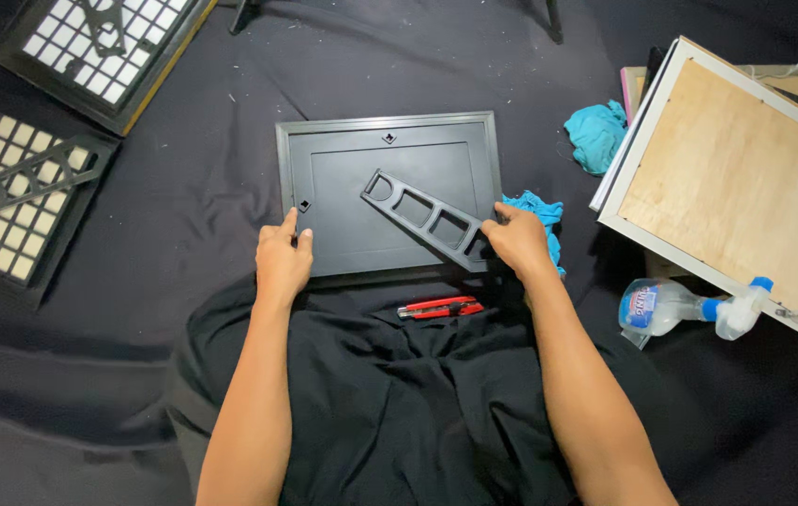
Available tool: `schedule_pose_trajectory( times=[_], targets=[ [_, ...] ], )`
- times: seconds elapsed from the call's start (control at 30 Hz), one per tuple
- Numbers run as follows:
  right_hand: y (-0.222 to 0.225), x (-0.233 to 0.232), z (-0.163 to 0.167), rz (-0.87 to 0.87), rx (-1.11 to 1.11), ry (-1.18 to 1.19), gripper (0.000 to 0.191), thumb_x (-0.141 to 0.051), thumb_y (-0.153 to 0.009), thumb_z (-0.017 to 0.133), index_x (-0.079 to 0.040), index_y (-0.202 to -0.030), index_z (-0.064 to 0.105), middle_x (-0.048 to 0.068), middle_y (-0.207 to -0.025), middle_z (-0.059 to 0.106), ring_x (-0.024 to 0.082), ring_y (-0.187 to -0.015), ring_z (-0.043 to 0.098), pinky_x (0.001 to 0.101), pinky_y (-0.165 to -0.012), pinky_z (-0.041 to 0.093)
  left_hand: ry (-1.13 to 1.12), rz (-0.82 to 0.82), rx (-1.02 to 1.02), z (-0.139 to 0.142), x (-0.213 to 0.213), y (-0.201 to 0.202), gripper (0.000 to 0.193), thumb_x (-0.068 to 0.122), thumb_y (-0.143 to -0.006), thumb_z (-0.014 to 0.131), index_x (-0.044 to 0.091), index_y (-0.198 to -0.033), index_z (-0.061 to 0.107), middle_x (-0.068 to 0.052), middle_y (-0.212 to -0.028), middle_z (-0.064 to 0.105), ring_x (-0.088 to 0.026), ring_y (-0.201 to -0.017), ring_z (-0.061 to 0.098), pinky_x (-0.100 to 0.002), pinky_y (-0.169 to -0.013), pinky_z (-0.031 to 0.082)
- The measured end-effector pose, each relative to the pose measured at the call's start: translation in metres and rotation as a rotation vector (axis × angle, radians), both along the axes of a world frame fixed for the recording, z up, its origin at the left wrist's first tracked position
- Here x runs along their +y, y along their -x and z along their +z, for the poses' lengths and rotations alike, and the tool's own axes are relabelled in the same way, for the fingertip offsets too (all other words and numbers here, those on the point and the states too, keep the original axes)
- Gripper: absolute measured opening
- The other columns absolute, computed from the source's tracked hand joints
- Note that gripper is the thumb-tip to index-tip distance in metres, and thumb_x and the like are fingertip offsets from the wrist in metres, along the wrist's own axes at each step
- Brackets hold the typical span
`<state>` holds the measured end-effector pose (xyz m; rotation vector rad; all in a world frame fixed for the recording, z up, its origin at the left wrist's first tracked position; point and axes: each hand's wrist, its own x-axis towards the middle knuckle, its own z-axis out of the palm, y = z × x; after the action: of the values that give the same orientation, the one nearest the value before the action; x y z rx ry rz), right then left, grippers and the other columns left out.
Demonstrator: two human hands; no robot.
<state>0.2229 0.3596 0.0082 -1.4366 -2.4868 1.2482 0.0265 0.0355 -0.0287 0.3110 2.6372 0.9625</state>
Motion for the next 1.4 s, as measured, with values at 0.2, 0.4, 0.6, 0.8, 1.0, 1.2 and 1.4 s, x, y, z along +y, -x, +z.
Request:
schedule_pose_trajectory(
  times=[0.2,0.4,0.6,0.8,1.0,1.2,1.4],
  targets=[
    [0.001,0.000,-0.002,-0.065,-0.035,0.064,0.059,-0.024,-0.082,0.067,-0.002,-0.136,0.064,0.021,-0.122,0.075,0.029,-0.109,0.072,0.0337,-0.093,0.052,-0.001,-0.001,-0.044,-0.003,0.001,0.001,0.051,0.026,-0.097,0.061,0.016,-0.147,0.058,-0.017,-0.116,0.058,-0.033,-0.104,0.062,-0.043,-0.094,0.050],
    [-0.003,0.010,-0.025,-0.032,0.114,0.076,0.055,-0.017,-0.083,0.068,0.001,-0.135,0.063,0.018,-0.130,0.069,0.022,-0.115,0.068,0.0308,-0.096,0.050,0.039,-0.125,0.026,0.000,0.000,0.000,0.057,0.027,-0.096,0.064,0.013,-0.150,0.054,-0.015,-0.126,0.056,-0.038,-0.118,0.050,-0.045,-0.104,0.043],
    [-0.005,0.009,-0.015,-0.048,-0.014,-0.025,0.049,-0.021,-0.084,0.067,-0.007,-0.131,0.069,0.018,-0.107,0.077,0.029,-0.096,0.073,0.0349,-0.086,0.054,0.155,-0.153,0.067,0.028,-0.003,-0.014,0.085,0.035,-0.081,0.082,0.012,-0.153,0.044,-0.016,-0.140,0.047,-0.038,-0.125,0.043,-0.049,-0.104,0.040],
    [-0.015,0.007,-0.001,0.031,-0.040,-0.122,0.045,-0.029,-0.075,0.079,-0.002,-0.110,0.075,0.018,-0.104,0.075,0.031,-0.096,0.073,0.0385,-0.085,0.055,0.291,-0.150,-0.051,0.044,-0.008,-0.021,0.098,0.036,-0.076,0.087,0.017,-0.158,0.037,-0.016,-0.139,0.043,-0.038,-0.127,0.044,-0.049,-0.104,0.042],
    [-0.018,0.017,-0.021,0.042,-0.057,-0.190,0.038,-0.032,-0.082,0.076,-0.006,-0.110,0.078,0.021,-0.102,0.075,0.036,-0.097,0.072,0.0411,-0.087,0.054,0.230,-0.074,-0.121,0.036,-0.006,-0.018,0.100,0.033,-0.073,0.089,0.021,-0.158,0.037,-0.015,-0.139,0.044,-0.039,-0.124,0.049,-0.049,-0.102,0.046],
    [-0.017,0.022,-0.019,-0.150,0.050,-0.024,0.029,-0.023,-0.084,0.072,0.000,-0.101,0.078,0.014,-0.089,0.076,0.026,-0.083,0.073,0.0410,-0.077,0.056,0.186,-0.070,-0.078,0.030,-0.007,-0.018,0.089,0.033,-0.080,0.085,0.020,-0.156,0.041,-0.019,-0.138,0.044,-0.042,-0.124,0.050,-0.049,-0.104,0.046],
    [-0.011,0.028,-0.004,-0.317,0.260,0.649,0.020,-0.014,-0.089,0.072,-0.002,-0.105,0.073,0.008,-0.079,0.072,0.017,-0.064,0.065,0.0326,-0.052,0.050,0.199,-0.061,-0.103,0.031,-0.007,-0.017,0.088,0.032,-0.080,0.084,0.020,-0.156,0.040,-0.018,-0.138,0.044,-0.041,-0.125,0.049,-0.050,-0.103,0.045]
  ],
)
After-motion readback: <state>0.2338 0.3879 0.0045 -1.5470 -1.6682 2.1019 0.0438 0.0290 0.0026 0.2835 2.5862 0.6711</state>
